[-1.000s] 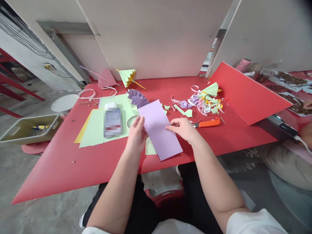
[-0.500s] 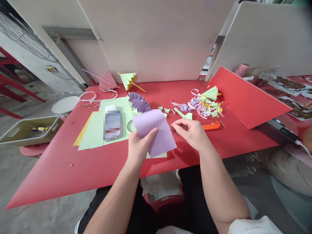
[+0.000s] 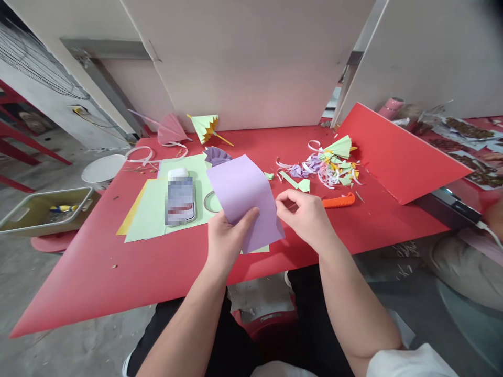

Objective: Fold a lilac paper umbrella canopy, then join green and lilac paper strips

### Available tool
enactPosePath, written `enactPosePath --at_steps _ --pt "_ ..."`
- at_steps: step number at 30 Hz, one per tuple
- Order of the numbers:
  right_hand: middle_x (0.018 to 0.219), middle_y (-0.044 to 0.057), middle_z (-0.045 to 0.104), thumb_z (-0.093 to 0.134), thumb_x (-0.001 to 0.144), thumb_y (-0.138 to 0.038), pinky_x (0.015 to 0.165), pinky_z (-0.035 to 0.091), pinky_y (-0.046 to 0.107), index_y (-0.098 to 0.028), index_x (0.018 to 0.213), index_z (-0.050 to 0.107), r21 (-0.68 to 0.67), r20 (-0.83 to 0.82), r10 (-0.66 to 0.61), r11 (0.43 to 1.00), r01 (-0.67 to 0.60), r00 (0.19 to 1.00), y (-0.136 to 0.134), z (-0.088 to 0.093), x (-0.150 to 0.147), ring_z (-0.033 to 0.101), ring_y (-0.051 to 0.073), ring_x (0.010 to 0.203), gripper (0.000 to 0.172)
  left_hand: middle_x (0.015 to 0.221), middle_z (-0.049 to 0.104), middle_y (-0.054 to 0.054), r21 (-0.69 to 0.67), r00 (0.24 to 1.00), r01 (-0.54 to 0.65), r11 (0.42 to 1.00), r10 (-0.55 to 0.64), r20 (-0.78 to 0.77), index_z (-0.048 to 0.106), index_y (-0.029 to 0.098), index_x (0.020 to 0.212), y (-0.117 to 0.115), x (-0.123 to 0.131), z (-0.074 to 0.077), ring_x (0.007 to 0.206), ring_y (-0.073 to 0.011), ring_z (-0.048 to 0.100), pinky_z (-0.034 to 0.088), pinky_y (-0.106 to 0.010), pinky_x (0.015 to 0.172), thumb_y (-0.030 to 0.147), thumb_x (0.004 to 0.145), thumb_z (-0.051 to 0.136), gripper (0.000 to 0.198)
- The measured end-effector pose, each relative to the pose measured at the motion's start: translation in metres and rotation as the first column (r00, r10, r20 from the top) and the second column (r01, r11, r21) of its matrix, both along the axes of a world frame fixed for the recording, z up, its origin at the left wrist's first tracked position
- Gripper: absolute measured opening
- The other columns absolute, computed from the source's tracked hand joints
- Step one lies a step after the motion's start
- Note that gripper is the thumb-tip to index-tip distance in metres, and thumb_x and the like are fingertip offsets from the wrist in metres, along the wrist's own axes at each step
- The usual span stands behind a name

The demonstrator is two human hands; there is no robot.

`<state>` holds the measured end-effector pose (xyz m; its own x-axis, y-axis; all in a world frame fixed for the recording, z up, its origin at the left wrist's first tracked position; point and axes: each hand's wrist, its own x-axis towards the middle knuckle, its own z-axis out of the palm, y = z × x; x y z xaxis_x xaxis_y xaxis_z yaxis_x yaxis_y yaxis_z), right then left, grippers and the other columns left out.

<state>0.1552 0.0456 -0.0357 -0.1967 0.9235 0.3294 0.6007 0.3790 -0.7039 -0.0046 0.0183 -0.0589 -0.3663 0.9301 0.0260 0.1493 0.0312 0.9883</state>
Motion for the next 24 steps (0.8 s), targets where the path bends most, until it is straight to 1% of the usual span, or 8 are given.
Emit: enactPosePath --at_steps 4,8,10,12,14,17,20,24 --pt "0.06 -0.001 0.058 0.049 0.072 -0.017 0.058 0.041 0.027 -0.022 0.065 0.053 0.17 0.096 -0.11 0.981 0.093 0.989 0.0 -0.007 -0.009 0.055 0.014 0.057 0.009 0.057 0.06 0.002 0.001 0.995 -0.034 0.999 0.034 -0.089 0.065 0.016 0.067 -0.003 0.006 0.001 0.056 -0.0152 0.055 0.04 -0.021 0.046 0.039 0.064 0.072 0.024" --pt "0.061 0.0 0.059 0.05 0.07 -0.016 0.055 0.039 0.027 -0.021 0.064 0.054 0.26 0.147 -0.208 0.951 0.165 0.967 0.005 -0.01 -0.006 0.052 0.013 0.055 0.01 0.053 0.056 0.002 -0.019 0.989 -0.075 0.997 0.072 -0.13 0.064 0.016 0.063 -0.005 0.01 0.002 0.055 -0.0152 0.053 0.038 -0.021 0.044 0.04 0.063 0.072 0.025" --pt "0.061 0.0 0.059 0.05 0.07 -0.016 0.055 0.039 0.027 -0.022 0.064 0.056 0.289 0.137 -0.296 0.925 0.248 0.945 0.01 -0.009 0.004 0.053 0.014 0.056 0.01 0.055 0.057 0.001 -0.013 0.982 -0.143 0.99 0.14 -0.128 0.063 0.016 0.063 -0.005 0.006 0.004 0.057 -0.016 0.055 0.039 -0.021 0.044 0.04 0.061 0.073 0.027" --pt "0.058 -0.001 0.059 0.052 0.071 -0.017 0.055 0.041 0.026 -0.022 0.064 0.058 0.273 0.027 -0.403 0.883 0.382 0.915 0.013 -0.007 0.016 0.053 0.013 0.054 0.011 0.061 0.061 0.0 0.016 0.97 -0.227 0.974 0.227 -0.082 0.063 0.015 0.066 -0.006 -0.001 0.006 0.062 -0.0175 0.057 0.042 -0.022 0.047 0.041 0.06 0.074 0.029" --pt "0.064 -0.001 0.063 0.054 0.076 -0.022 0.058 0.047 0.026 -0.022 0.073 0.062 0.168 -0.134 -0.338 0.919 0.358 0.931 0.013 -0.004 0.024 0.059 0.014 0.059 0.008 0.066 0.064 -0.001 0.043 0.965 -0.262 0.964 0.263 -0.018 0.064 0.015 0.07 -0.006 -0.008 0.009 0.066 -0.0188 0.06 0.045 -0.023 0.05 0.041 0.06 0.074 0.03" --pt "0.076 0.0 0.069 0.054 0.081 -0.029 0.066 0.052 0.026 -0.021 0.084 0.065 0.047 -0.263 -0.12 0.99 0.137 0.957 0.006 0.002 0.019 0.065 0.014 0.071 0.014 0.069 0.065 -0.002 0.055 0.969 -0.248 0.967 0.248 0.016 0.065 0.014 0.073 -0.006 -0.011 0.01 0.069 -0.0197 0.061 0.047 -0.024 0.052 0.041 0.06 0.075 0.031" --pt "0.084 0.0 0.071 0.054 0.082 -0.025 0.071 0.053 0.025 -0.021 0.088 0.066 0.084 -0.209 0.002 0.996 0.016 0.978 -0.004 0.006 0.006 0.066 0.014 0.077 0.014 0.071 0.066 -0.003 0.056 0.976 -0.217 0.975 0.218 -0.011 0.066 0.013 0.075 -0.007 -0.007 0.01 0.069 -0.02 0.062 0.048 -0.026 0.054 0.041 0.059 0.075 0.033" --pt "0.082 0.0 0.07 0.053 0.082 -0.021 0.07 0.05 0.023 -0.02 0.084 0.066 0.166 -0.104 0.038 0.986 -0.02 0.994 -0.007 0.007 -0.004 0.064 0.012 0.075 0.013 0.07 0.066 -0.003 0.03 0.981 -0.188 0.982 0.189 -0.036 0.066 0.013 0.077 -0.009 -0.001 0.008 0.068 -0.0196 0.062 0.048 -0.025 0.052 0.042 0.059 0.075 0.035"
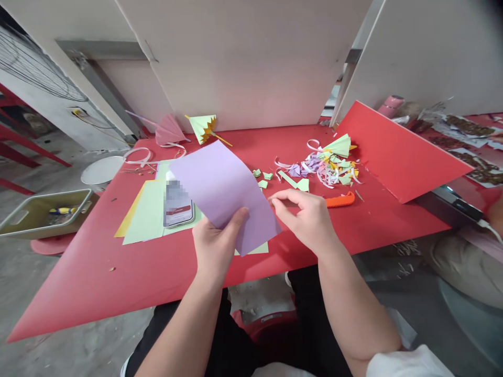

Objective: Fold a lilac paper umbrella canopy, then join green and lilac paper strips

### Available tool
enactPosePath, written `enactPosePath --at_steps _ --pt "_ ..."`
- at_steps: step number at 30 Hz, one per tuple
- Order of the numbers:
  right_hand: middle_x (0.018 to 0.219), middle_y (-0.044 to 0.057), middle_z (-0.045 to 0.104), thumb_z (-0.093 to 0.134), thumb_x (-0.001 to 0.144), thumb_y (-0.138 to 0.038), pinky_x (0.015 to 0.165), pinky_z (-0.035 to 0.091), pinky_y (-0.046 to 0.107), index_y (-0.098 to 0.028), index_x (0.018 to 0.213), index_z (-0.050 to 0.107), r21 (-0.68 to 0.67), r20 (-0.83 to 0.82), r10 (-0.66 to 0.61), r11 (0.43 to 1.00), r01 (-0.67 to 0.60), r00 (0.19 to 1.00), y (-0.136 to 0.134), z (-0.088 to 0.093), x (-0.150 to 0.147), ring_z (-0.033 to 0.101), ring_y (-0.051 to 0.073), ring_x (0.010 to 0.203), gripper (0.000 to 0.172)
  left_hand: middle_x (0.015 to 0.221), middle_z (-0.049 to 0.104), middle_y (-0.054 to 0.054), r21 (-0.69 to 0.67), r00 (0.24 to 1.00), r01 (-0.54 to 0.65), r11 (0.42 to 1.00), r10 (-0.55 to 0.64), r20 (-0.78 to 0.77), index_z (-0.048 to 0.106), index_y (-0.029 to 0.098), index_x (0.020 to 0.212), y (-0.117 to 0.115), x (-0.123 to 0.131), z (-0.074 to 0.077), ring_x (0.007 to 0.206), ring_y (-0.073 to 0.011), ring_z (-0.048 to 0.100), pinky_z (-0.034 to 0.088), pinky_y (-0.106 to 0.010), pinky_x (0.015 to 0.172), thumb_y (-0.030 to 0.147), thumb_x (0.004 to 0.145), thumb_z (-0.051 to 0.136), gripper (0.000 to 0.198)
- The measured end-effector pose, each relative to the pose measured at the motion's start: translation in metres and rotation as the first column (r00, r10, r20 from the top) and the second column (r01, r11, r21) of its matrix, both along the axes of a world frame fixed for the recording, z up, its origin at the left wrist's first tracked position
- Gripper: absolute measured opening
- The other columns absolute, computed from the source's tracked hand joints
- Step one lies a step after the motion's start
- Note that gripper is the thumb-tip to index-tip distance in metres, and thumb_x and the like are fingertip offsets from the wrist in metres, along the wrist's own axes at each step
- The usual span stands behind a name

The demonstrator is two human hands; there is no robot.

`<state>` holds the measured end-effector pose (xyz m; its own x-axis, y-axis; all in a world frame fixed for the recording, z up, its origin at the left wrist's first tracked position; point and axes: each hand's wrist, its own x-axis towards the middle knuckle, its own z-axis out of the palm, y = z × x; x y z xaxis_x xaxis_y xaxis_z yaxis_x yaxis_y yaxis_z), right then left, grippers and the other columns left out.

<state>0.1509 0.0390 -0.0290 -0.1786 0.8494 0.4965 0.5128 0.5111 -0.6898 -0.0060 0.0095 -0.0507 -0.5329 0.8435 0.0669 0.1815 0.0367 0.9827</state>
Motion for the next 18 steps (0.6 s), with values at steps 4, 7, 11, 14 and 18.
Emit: enactPosePath --at_steps 4,7,11,14,18 --pt "0.075 -0.001 0.069 0.053 0.081 -0.019 0.067 0.048 0.021 -0.019 0.08 0.065 -0.006 0.034 -0.013 1.0 0.013 0.999 0.002 -0.002 -0.001 0.062 0.011 0.069 0.012 0.066 0.064 -0.002 -0.012 1.0 0.022 1.0 -0.022 -0.015 0.066 0.013 0.072 -0.001 0.001 -0.002 0.064 -0.0178 0.06 0.046 -0.024 0.049 0.042 0.06 0.075 0.033" --pt "0.07 -0.003 0.067 0.053 0.08 -0.018 0.064 0.047 0.019 -0.019 0.077 0.063 -0.019 0.045 -0.008 1.0 0.009 0.999 0.002 -0.002 -0.001 0.061 0.009 0.066 0.011 0.065 0.064 -0.001 -0.014 1.0 0.023 1.0 -0.023 -0.02 0.067 0.014 0.074 -0.001 0.001 -0.003 0.063 -0.0171 0.059 0.045 -0.023 0.049 0.043 0.06 0.075 0.033" --pt "0.068 -0.004 0.064 0.053 0.078 -0.017 0.061 0.045 0.019 -0.019 0.075 0.061 0.004 0.067 -0.03 1.0 0.03 0.997 0.003 -0.004 -0.001 0.058 0.009 0.063 0.009 0.066 0.065 -0.001 0.001 0.997 0.069 0.998 -0.069 -0.022 0.067 0.015 0.072 0.0 0.0 -0.003 0.063 -0.0161 0.058 0.045 -0.022 0.049 0.042 0.061 0.075 0.031" --pt "0.067 -0.003 0.064 0.052 0.077 -0.016 0.06 0.045 0.019 -0.019 0.073 0.06 0.052 0.08 -0.086 0.995 0.082 0.993 0.005 -0.006 0.0 0.057 0.009 0.06 0.009 0.068 0.066 -0.001 -0.006 0.976 0.215 0.977 -0.215 0.023 0.068 0.015 0.073 0.001 -0.001 -0.003 0.067 -0.0164 0.059 0.046 -0.021 0.053 0.042 0.061 0.075 0.03" --pt "0.062 -0.002 0.062 0.05 0.074 -0.012 0.056 0.042 0.021 -0.019 0.067 0.058 0.222 0.162 -0.207 0.96 0.168 0.965 0.008 -0.011 -0.004 0.054 0.009 0.055 0.013 0.058 0.06 0.0 -0.081 0.961 0.273 0.959 -0.275 -0.014 0.068 0.014 0.067 0.001 0.001 -0.005 0.06 -0.0147 0.055 0.042 -0.021 0.049 0.042 0.066 0.07 0.027"
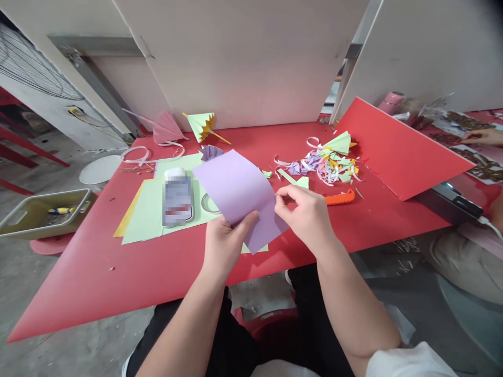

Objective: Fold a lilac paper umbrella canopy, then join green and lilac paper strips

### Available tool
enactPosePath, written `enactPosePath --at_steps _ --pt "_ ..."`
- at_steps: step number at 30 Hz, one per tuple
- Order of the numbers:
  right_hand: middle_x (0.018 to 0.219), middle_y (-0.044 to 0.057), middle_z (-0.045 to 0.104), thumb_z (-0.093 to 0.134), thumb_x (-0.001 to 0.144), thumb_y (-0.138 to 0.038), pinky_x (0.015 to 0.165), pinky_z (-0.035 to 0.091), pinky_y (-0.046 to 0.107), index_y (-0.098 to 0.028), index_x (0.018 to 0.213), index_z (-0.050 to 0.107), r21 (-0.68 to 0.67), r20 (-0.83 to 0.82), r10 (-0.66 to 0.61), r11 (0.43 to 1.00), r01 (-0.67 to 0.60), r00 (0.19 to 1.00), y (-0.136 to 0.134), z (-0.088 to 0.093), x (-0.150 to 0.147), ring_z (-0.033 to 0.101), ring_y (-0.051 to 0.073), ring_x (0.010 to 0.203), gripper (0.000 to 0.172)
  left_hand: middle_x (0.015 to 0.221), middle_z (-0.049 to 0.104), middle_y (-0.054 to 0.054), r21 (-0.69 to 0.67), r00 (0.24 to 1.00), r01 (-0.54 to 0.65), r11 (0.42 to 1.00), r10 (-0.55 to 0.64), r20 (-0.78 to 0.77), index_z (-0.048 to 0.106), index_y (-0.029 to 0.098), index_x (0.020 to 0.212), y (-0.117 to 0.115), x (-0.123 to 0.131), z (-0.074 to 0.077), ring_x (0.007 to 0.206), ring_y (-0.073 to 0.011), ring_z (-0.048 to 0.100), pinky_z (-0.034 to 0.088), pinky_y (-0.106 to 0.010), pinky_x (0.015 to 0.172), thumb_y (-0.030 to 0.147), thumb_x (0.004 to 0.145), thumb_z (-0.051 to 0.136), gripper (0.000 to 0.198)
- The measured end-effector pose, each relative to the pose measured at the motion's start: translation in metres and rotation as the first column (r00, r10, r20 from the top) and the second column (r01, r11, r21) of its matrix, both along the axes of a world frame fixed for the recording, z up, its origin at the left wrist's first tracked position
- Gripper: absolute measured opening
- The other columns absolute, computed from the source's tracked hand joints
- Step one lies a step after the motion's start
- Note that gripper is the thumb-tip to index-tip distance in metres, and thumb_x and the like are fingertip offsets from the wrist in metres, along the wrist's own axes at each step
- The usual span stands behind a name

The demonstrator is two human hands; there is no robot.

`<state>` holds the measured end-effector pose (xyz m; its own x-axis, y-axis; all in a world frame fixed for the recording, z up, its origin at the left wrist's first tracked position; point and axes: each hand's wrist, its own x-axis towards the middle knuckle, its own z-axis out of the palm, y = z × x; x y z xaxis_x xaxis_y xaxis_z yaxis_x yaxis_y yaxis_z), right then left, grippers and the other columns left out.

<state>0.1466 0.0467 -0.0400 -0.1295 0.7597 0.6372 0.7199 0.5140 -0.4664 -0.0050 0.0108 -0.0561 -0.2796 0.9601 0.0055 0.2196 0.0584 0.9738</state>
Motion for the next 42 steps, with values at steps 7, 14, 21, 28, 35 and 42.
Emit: enactPosePath --at_steps 7,14,21,28,35,42 --pt "0.06 0.0 0.061 0.05 0.069 -0.01 0.054 0.041 0.024 -0.019 0.063 0.057 0.092 0.068 -0.227 0.971 0.22 0.972 0.013 -0.006 0.015 0.054 0.012 0.056 0.013 0.056 0.058 -0.001 -0.004 0.997 -0.072 0.997 0.072 -0.026 0.068 0.012 0.068 -0.003 0.0 -0.001 0.058 -0.0157 0.055 0.04 -0.022 0.047 0.043 0.066 0.07 0.032" --pt "0.073 -0.001 0.069 0.053 0.08 -0.024 0.063 0.049 0.024 -0.021 0.079 0.065 -0.206 -0.295 -0.024 0.978 -0.04 0.955 0.007 0.008 0.029 0.064 0.013 0.067 0.012 0.067 0.064 -0.004 -0.013 0.978 -0.136 0.991 0.136 0.159 0.069 0.01 0.081 -0.003 -0.009 0.002 0.069 -0.0199 0.06 0.047 -0.023 0.052 0.042 0.061 0.074 0.038" --pt "0.08 -0.001 0.07 0.052 0.081 -0.021 0.069 0.049 0.023 -0.02 0.083 0.065 -0.221 -0.25 0.125 0.958 -0.182 0.96 -0.004 0.016 0.011 0.065 0.013 0.076 0.013 0.067 0.065 -0.004 0.009 0.986 -0.088 0.996 0.086 0.14 0.068 0.01 0.082 -0.004 -0.004 0.001 0.069 -0.0207 0.062 0.049 -0.025 0.054 0.041 0.062 0.074 0.037" --pt "0.073 -0.001 0.067 0.051 0.079 -0.018 0.067 0.046 0.023 -0.02 0.074 0.061 -0.208 -0.174 0.126 0.965 -0.161 0.977 -0.005 0.017 0.011 0.061 0.012 0.069 0.011 0.067 0.066 -0.004 0.018 0.991 -0.061 0.998 0.058 0.124 0.068 0.01 0.082 -0.005 -0.002 0.002 0.067 -0.0208 0.062 0.05 -0.026 0.054 0.041 0.064 0.073 0.036" --pt "0.074 -0.001 0.066 0.051 0.079 -0.018 0.067 0.045 0.022 -0.019 0.074 0.061 -0.214 -0.169 0.129 0.963 -0.164 0.977 -0.004 0.016 0.011 0.061 0.012 0.07 0.011 0.068 0.067 -0.005 0.01 0.986 -0.047 0.999 0.045 0.158 0.068 0.011 0.079 -0.004 -0.002 0.0 0.068 -0.0199 0.062 0.05 -0.024 0.053 0.041 0.064 0.074 0.034" --pt "0.072 -0.002 0.065 0.05 0.078 -0.017 0.066 0.044 0.023 -0.02 0.073 0.059 -0.209 -0.145 0.138 0.964 -0.166 0.98 -0.004 0.015 0.012 0.059 0.012 0.067 0.011 0.07 0.068 -0.004 0.009 0.991 -0.046 0.999 0.044 0.125 0.069 0.012 0.086 -0.005 -0.002 0.003 0.069 -0.0206 0.063 0.05 -0.025 0.054 0.04 0.065 0.073 0.036"
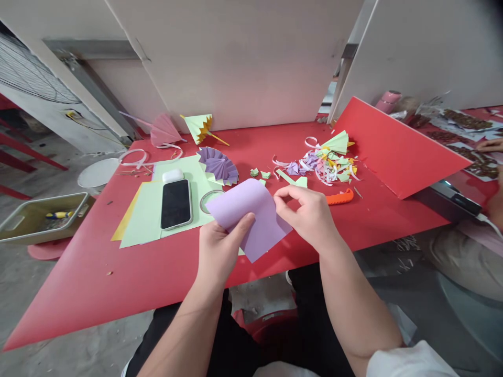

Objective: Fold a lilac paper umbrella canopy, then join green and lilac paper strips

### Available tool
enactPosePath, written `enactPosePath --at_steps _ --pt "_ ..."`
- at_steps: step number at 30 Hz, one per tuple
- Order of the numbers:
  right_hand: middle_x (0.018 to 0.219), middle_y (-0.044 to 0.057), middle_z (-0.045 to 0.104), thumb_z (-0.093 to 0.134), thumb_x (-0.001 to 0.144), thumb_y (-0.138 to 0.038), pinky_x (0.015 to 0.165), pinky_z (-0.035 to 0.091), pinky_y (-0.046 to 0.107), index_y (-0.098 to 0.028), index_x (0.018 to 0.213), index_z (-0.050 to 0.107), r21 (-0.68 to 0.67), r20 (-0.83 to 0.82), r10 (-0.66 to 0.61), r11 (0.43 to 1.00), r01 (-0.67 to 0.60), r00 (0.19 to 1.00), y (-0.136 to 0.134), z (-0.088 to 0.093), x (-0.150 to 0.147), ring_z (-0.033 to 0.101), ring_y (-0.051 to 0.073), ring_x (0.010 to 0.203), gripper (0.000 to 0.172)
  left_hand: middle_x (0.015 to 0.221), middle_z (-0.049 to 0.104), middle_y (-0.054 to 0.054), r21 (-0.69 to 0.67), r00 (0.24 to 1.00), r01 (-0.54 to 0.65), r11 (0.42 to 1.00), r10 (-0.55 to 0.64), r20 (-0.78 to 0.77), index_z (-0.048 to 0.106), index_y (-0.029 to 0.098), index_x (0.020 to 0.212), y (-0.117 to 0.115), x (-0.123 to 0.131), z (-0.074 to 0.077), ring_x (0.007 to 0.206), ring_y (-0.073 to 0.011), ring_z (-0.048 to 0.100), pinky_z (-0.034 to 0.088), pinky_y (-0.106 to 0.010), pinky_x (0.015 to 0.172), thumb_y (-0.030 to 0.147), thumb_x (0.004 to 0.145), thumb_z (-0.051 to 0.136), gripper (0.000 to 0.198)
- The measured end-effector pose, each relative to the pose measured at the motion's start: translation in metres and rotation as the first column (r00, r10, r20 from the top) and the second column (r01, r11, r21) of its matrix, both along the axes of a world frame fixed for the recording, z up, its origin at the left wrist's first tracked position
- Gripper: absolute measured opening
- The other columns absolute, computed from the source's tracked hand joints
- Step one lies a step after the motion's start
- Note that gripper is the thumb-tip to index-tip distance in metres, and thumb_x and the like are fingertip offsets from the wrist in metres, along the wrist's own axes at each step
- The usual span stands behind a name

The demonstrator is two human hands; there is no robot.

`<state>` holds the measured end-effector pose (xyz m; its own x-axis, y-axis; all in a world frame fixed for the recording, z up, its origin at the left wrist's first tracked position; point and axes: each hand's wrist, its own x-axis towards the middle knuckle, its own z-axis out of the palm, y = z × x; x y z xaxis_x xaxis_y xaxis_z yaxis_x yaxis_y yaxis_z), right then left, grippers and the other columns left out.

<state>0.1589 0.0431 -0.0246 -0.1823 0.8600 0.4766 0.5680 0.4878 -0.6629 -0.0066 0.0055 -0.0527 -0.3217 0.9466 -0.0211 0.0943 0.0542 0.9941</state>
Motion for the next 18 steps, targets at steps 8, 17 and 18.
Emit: enactPosePath --at_steps 8,17,18 --pt "0.062 -0.002 0.057 0.047 0.073 -0.012 0.06 0.04 0.023 -0.02 0.066 0.053 0.176 0.108 -0.126 0.979 0.106 0.986 0.003 -0.012 -0.009 0.05 0.011 0.059 0.013 0.058 0.061 -0.001 0.014 0.996 0.0 1.0 0.002 -0.091 0.068 0.012 0.071 -0.003 0.007 -0.002 0.06 -0.0185 0.059 0.044 -0.023 0.048 0.041 0.067 0.07 0.03" --pt "0.068 0.001 0.066 0.055 0.076 -0.028 0.061 0.043 0.028 -0.021 0.073 0.064 -0.08 0.012 -0.43 0.9 0.429 0.903 0.03 -0.017 0.059 0.059 0.016 0.061 0.012 0.072 0.069 -0.005 0.01 0.991 -0.134 0.991 0.134 0.014 0.069 0.011 0.083 -0.004 -0.01 -0.005 0.075 -0.0235 0.064 0.049 -0.025 0.054 0.043 0.064 0.073 0.037" --pt "0.067 0.001 0.066 0.054 0.077 -0.031 0.061 0.043 0.028 -0.021 0.073 0.064 -0.113 0.03 -0.421 0.9 0.422 0.906 0.033 -0.02 0.065 0.059 0.016 0.06 0.015 0.07 0.068 -0.005 0.001 0.992 -0.12 0.993 0.12 0.026 0.069 0.011 0.083 -0.004 -0.01 -0.007 0.075 -0.0237 0.064 0.049 -0.025 0.054 0.043 0.063 0.074 0.038"
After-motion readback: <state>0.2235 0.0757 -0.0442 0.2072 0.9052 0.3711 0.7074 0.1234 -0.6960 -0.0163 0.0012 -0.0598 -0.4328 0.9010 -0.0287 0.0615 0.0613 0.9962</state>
